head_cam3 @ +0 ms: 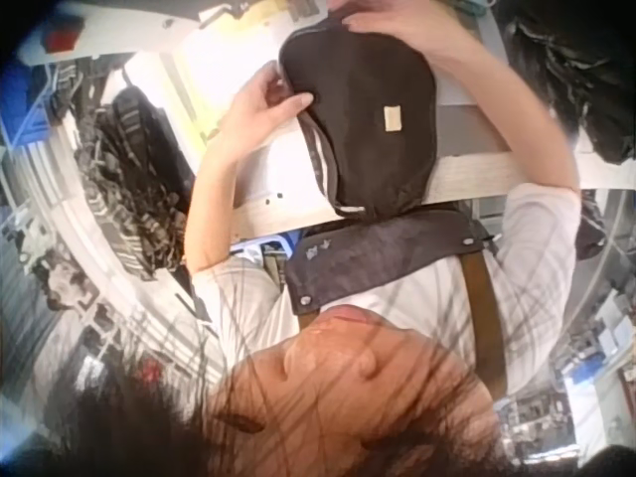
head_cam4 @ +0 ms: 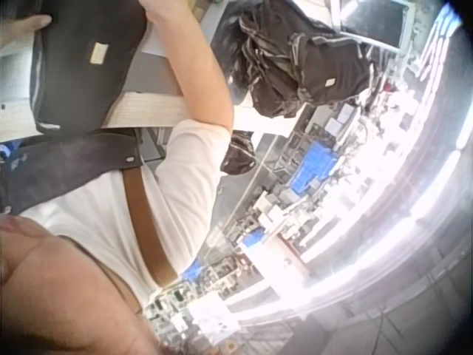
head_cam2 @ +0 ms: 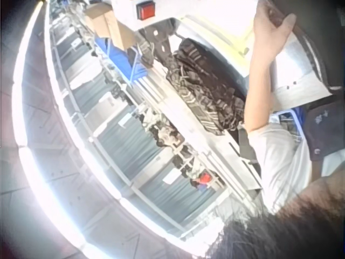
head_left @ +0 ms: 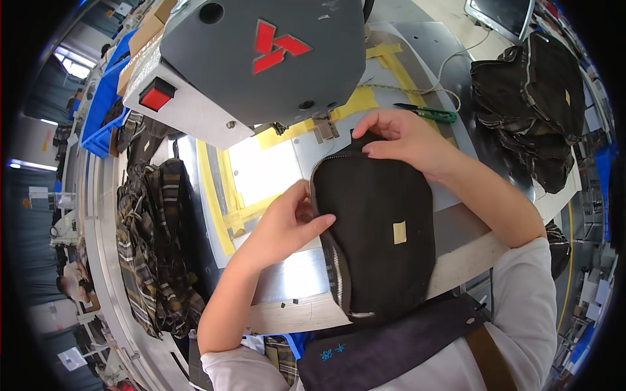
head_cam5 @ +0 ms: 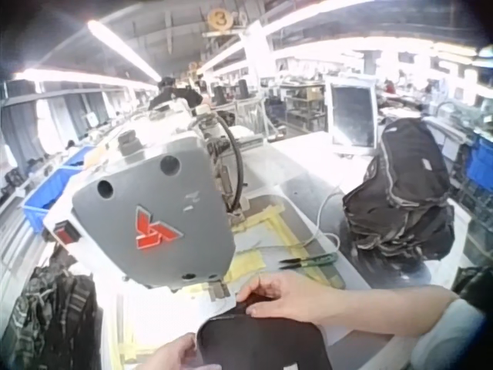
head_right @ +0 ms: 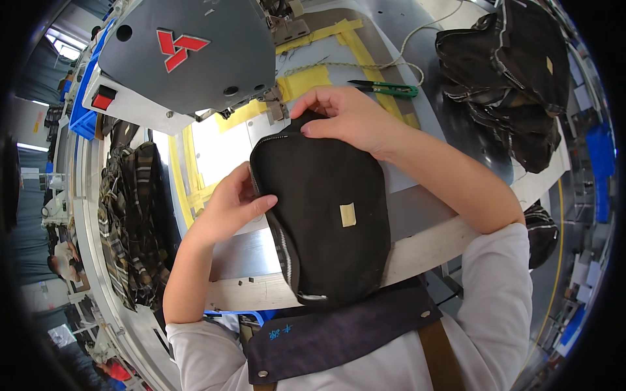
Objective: The person aligns the zipper of a black fabric bag under a sewing machine and sews the seam. They repeat this process for multiple bags, handling each one individually, cutting threads, and moving finished items aside.
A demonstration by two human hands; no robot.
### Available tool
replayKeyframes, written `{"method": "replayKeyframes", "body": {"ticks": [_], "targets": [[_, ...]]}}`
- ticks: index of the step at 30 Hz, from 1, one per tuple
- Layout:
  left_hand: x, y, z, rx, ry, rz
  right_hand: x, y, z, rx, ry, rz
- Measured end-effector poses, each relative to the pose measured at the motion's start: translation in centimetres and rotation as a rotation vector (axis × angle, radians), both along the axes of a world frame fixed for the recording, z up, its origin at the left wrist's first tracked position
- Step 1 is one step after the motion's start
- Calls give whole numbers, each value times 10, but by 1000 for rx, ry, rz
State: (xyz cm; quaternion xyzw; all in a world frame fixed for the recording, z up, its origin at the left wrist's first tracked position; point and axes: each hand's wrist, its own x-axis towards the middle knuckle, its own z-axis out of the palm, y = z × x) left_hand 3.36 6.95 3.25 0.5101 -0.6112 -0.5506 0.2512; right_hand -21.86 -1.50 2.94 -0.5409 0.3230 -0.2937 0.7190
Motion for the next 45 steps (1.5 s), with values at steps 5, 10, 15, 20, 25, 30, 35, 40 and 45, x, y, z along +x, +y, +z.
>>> {"method": "replayKeyframes", "body": {"ticks": [5, 10, 15, 20, 25, 30, 35, 40, 45], "targets": [[-18, -26, 2, -306, -18, 55, 13, 9, 9, -604, 272, 39], [-28, -24, -8, -703, -174, 109, 8, 10, 8, -169, 67, 11], [-29, -23, -22, -1083, -325, 27, 11, 14, -8, -230, 88, -111], [-34, -19, -9, -922, -115, 10, 13, 21, -8, -496, 136, -167], [-35, -17, -11, -421, 57, 210, 18, 23, -10, -366, 57, -159], [-34, -18, -13, -443, 16, 188, 20, 23, -13, -252, 85, -96], [-33, -21, -11, -368, 38, 172, 19, 22, -14, -244, 89, -82], [-32, -21, -12, -302, 96, 163, 21, 25, -12, -391, 124, -89], [-31, -21, -13, -287, 125, 161, 24, 24, -13, -543, 141, -119]]}}
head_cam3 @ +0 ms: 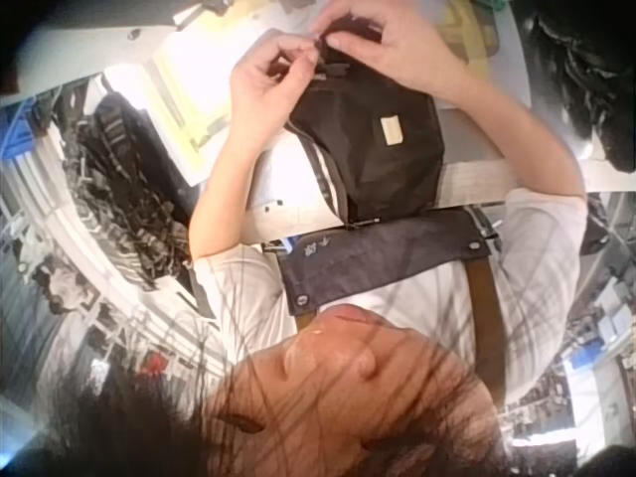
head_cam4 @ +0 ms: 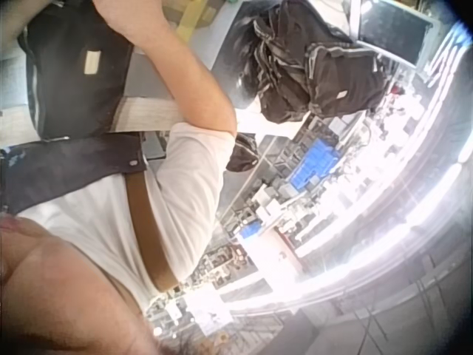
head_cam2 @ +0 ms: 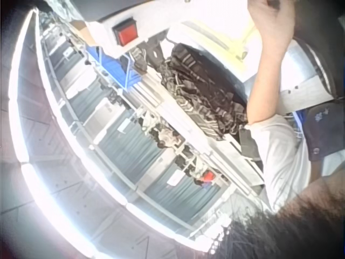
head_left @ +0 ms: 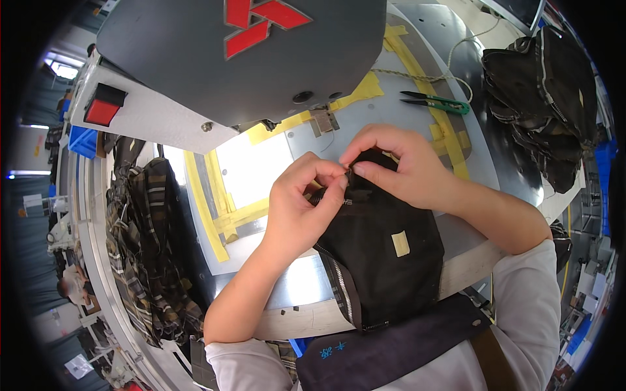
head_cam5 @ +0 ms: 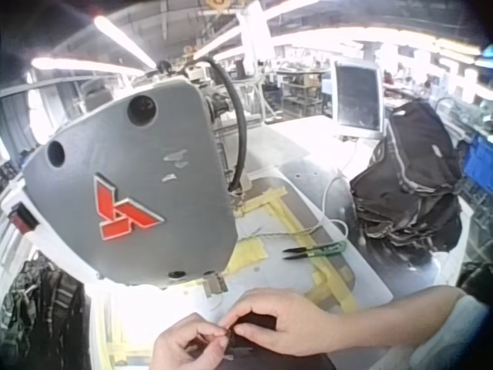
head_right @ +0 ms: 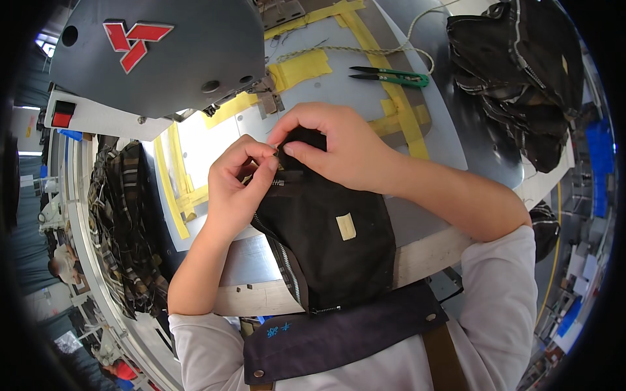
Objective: The person aligns the zipper of a black fabric bag under a sewing machine and sews the seam. They repeat this process for multiple bags, handling each one individually, cutting threads, and moving finished items aside.
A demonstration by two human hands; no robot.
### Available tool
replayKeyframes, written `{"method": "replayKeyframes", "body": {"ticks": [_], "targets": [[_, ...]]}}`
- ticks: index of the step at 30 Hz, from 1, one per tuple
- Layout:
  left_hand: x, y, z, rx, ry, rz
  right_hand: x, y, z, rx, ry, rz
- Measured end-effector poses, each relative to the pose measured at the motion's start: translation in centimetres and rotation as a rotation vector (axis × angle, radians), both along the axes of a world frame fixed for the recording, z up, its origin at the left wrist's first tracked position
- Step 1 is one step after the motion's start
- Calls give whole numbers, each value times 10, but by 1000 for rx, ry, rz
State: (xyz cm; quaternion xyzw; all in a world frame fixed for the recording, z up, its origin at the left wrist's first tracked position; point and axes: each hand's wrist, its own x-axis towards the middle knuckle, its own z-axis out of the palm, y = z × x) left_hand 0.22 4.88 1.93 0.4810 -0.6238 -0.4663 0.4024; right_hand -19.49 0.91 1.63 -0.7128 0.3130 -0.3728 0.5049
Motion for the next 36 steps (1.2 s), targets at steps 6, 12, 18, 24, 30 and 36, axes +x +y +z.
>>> {"method": "replayKeyframes", "body": {"ticks": [6, 12, 18, 24, 30, 36], "targets": [[0, -2, -1, 73, 31, 12, -1, -4, 2, -580, 168, -19], [4, -3, -4, 119, 90, 110, -10, -8, 10, -1064, 294, 40], [3, -2, -5, 91, 129, 86, -5, -2, 14, -821, 311, 30], [2, 0, -3, 37, 104, 87, -7, 15, 18, -1027, 347, 15], [12, -7, -3, 190, 204, -37, -7, 5, 9, -823, 364, -139], [6, -3, -3, -109, -93, -118, -8, 1, 8, -769, 363, -176]]}}
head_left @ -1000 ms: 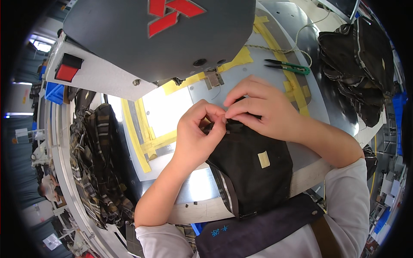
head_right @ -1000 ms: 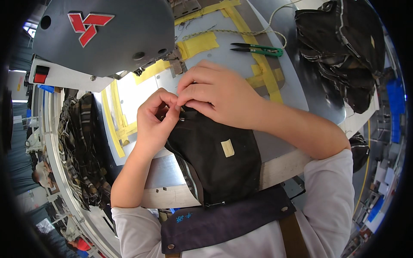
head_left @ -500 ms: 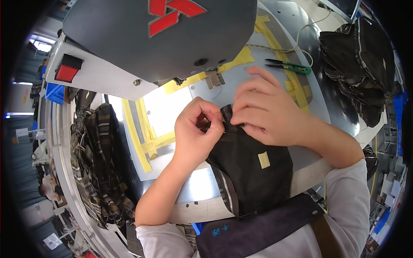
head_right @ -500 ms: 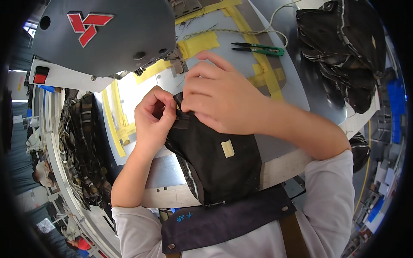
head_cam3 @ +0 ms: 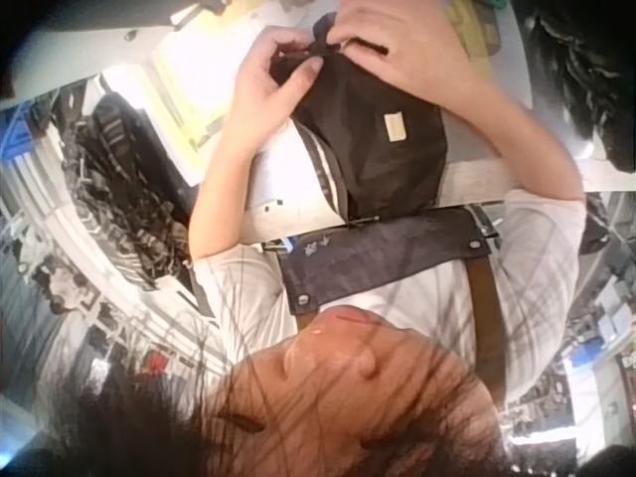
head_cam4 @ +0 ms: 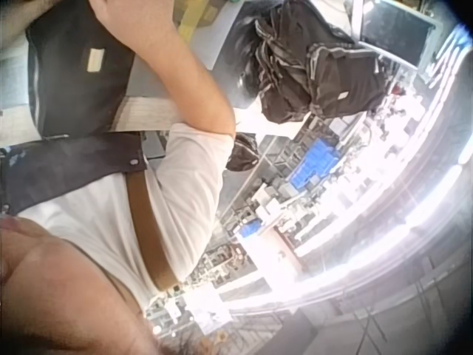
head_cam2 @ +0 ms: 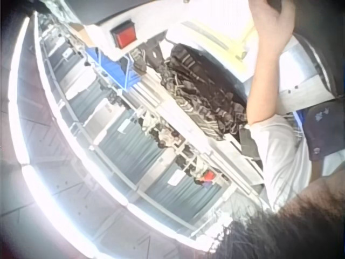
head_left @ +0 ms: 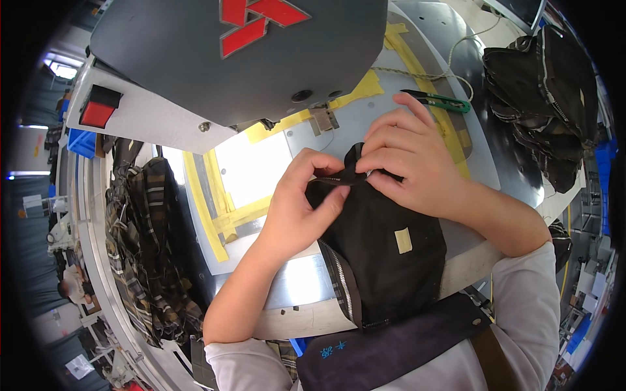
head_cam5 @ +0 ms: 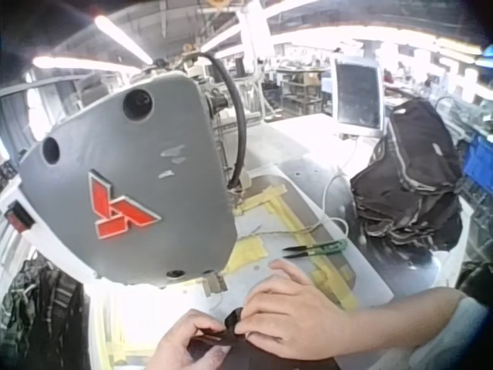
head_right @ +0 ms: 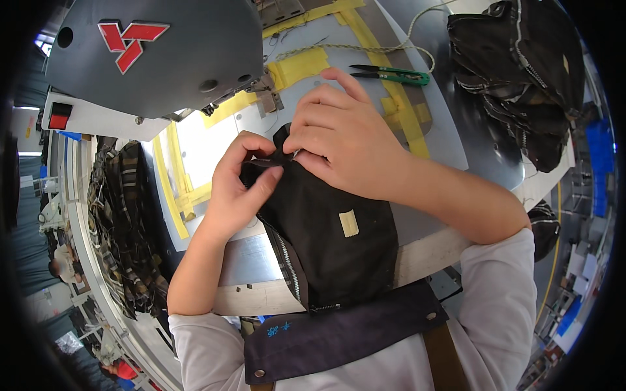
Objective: The person aligns the zipper of a black fabric bag under a sewing machine and sews the seam. They repeat this process for multiple bags, handling each one individually, cutting threads, and moving finished items aside.
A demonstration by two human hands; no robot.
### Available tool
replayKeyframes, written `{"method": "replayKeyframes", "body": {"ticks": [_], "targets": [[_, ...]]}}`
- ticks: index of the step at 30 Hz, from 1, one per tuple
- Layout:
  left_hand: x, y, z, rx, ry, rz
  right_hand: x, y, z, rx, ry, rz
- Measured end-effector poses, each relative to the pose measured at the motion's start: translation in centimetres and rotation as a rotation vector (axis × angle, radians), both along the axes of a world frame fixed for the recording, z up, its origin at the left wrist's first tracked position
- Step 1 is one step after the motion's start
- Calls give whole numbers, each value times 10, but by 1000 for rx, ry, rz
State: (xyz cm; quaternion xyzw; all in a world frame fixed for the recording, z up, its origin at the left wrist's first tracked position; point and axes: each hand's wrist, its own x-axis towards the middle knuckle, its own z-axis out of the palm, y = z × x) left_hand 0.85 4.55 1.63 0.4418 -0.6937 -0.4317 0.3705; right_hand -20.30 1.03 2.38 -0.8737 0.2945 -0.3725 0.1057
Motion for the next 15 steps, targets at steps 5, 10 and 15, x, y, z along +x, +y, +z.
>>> {"method": "replayKeyframes", "body": {"ticks": [5, 10, 15], "targets": [[-6, 3, -8, -39, 40, 213, 4, 9, -5, -352, 117, 45], [-13, 5, -2, -381, -199, 254, 9, 3, -7, -269, 13, -9], [-9, 4, -7, -549, -278, 224, 3, 8, -4, -286, 66, 90]]}}
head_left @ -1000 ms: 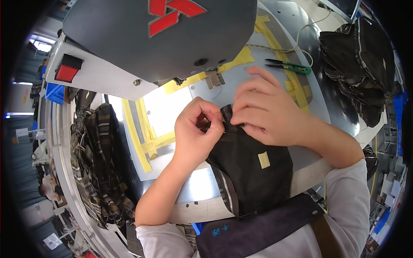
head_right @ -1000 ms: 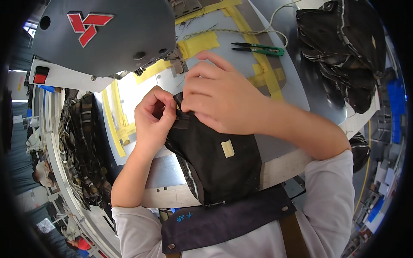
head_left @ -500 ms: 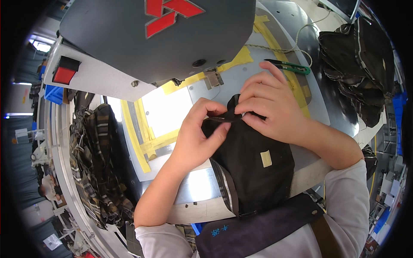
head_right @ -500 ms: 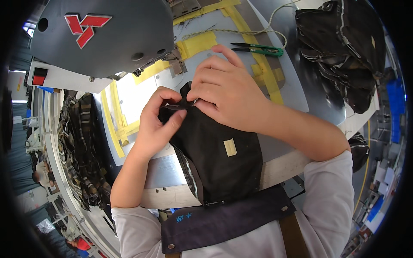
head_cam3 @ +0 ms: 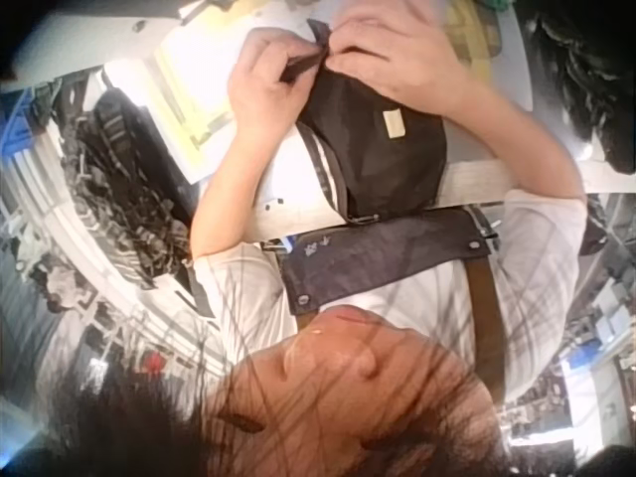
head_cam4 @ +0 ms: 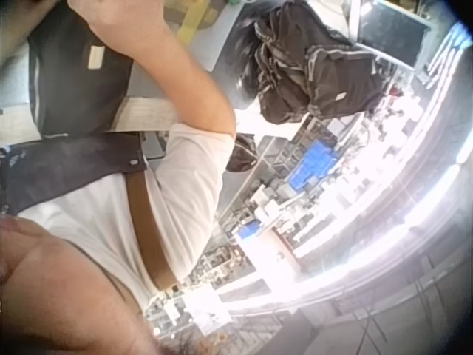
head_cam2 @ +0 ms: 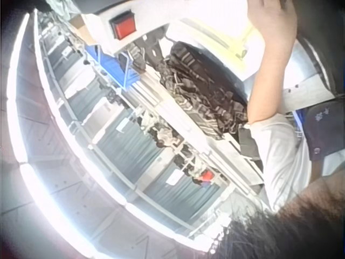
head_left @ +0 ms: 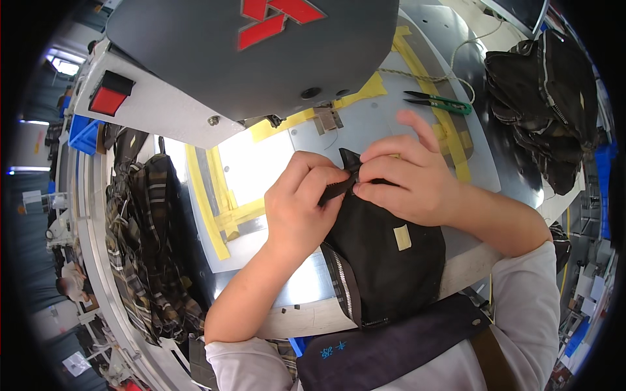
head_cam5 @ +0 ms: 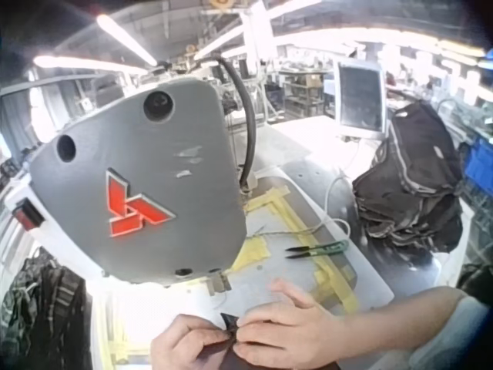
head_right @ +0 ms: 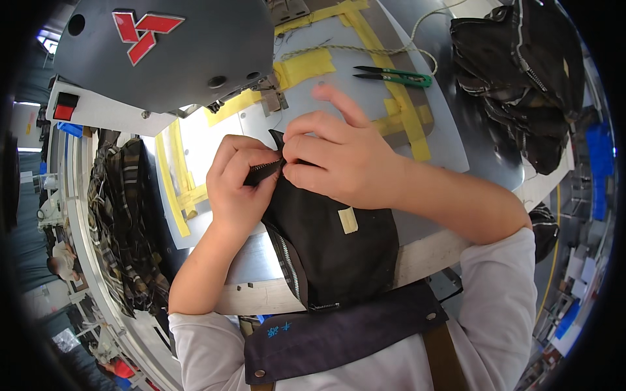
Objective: The person aligns the zipper of a black fabric bag under a sewing machine and sews the seam. They repeat this process for multiple bags, handling each one individually, cutting threads, and moving finished items aside.
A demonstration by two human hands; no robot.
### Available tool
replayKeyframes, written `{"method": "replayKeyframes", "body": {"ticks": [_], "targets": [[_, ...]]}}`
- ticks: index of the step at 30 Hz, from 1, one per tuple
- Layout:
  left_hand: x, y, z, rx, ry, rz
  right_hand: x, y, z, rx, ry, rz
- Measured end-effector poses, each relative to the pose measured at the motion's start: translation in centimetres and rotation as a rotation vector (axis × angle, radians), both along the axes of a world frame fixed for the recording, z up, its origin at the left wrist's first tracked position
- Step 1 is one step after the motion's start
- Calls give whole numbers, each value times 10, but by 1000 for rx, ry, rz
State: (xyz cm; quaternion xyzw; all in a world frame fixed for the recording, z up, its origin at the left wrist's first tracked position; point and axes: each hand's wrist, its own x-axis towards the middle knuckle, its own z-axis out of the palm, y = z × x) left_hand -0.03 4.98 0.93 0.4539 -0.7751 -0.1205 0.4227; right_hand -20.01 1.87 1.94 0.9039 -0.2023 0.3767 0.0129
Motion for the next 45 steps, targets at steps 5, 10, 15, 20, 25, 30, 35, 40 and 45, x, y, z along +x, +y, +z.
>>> {"method": "replayKeyframes", "body": {"ticks": [5, 10, 15, 20, 25, 30, 35, 40, 45], "targets": [[3, -3, 3, -153, -166, -41, 3, -1, 14, 356, -147, 7], [1, -5, -3, -261, -182, -104, 8, -21, 20, 852, 1, -98], [-3, 0, -3, -261, -267, -150, 14, -20, 19, 1059, 104, -149], [0, -1, -4, -193, -73, -16, 10, -3, 6, 568, -96, -39], [2, -1, -4, -200, 26, 44, 7, -1, 7, 252, -74, 19], [8, -2, -5, -340, -58, -53, 4, 5, 17, 463, -86, -42], [10, -2, -4, -418, -132, -156, 8, 4, 20, 957, -213, -67], [9, 0, -3, -449, -161, -179, 0, -4, 23, 998, -122, 18], [7, 1, -2, -492, -190, -211, -1, -6, 28, 959, 5, -17]]}}
